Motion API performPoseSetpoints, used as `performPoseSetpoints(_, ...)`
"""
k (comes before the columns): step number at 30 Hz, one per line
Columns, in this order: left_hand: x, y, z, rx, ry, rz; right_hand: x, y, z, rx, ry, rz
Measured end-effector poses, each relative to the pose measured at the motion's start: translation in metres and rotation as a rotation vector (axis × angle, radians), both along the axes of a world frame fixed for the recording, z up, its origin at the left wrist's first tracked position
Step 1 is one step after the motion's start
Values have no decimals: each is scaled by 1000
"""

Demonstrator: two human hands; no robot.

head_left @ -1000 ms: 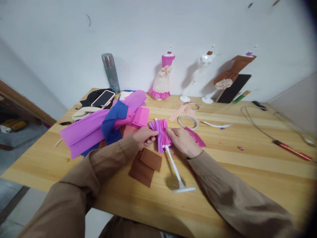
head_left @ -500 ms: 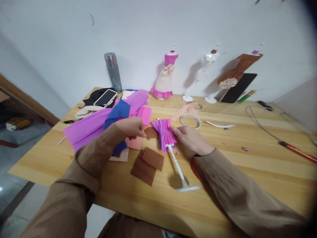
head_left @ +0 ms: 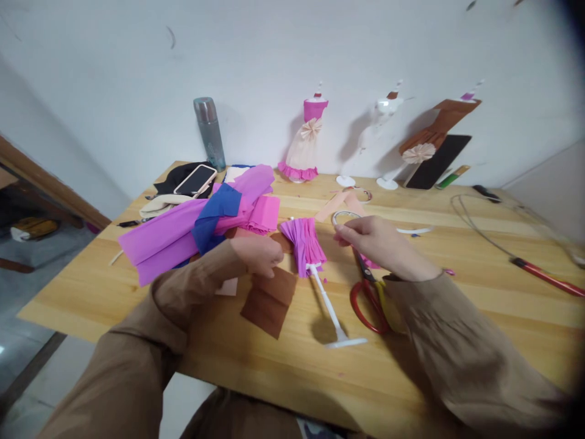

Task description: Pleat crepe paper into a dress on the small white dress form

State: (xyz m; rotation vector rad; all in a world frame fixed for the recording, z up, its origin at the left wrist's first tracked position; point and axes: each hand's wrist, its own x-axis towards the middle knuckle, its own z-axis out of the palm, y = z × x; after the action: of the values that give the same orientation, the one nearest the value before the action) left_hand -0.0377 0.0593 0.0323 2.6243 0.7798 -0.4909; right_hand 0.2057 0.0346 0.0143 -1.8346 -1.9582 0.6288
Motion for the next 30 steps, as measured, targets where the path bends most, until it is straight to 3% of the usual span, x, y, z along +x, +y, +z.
performPoseSetpoints(2, -10, 5, 15, -46, -85, 10, 3, -3, 5, 9, 104, 11)
performPoseSetpoints(5, -20, 12, 29, -322, -470, 124, -2, -11, 12, -23, 347, 133)
performPoseSetpoints(8, -20, 16, 28, -474, -767, 329, -19, -20, 12, -97, 660, 321)
performPoseSetpoints(11, -16, 16, 21, -504, -901, 469, -37, -26, 5, -134, 813, 414)
performPoseSetpoints(14, -15, 13, 18, -589, -779, 331, -46, -29, -1, -197, 727, 492)
performPoseSetpoints(18, -22, 9, 22, -723, -419, 22, -46, -36, 2, -331, 374, 780)
performPoseSetpoints(20, -26, 11, 24, -601, -248, 20, -46, -40, 7, -328, 236, 849)
performPoseSetpoints(25, -35, 25, 14, 176, 109, 287, -54, -47, 10, -333, 4, 873)
performPoseSetpoints(27, -33, 28, 3, 251, 204, 345, -56, -49, 9, -344, -56, 876)
performPoseSetpoints(30, -25, 29, -14, 242, 231, 359, -58, -49, 8, -345, -107, 865)
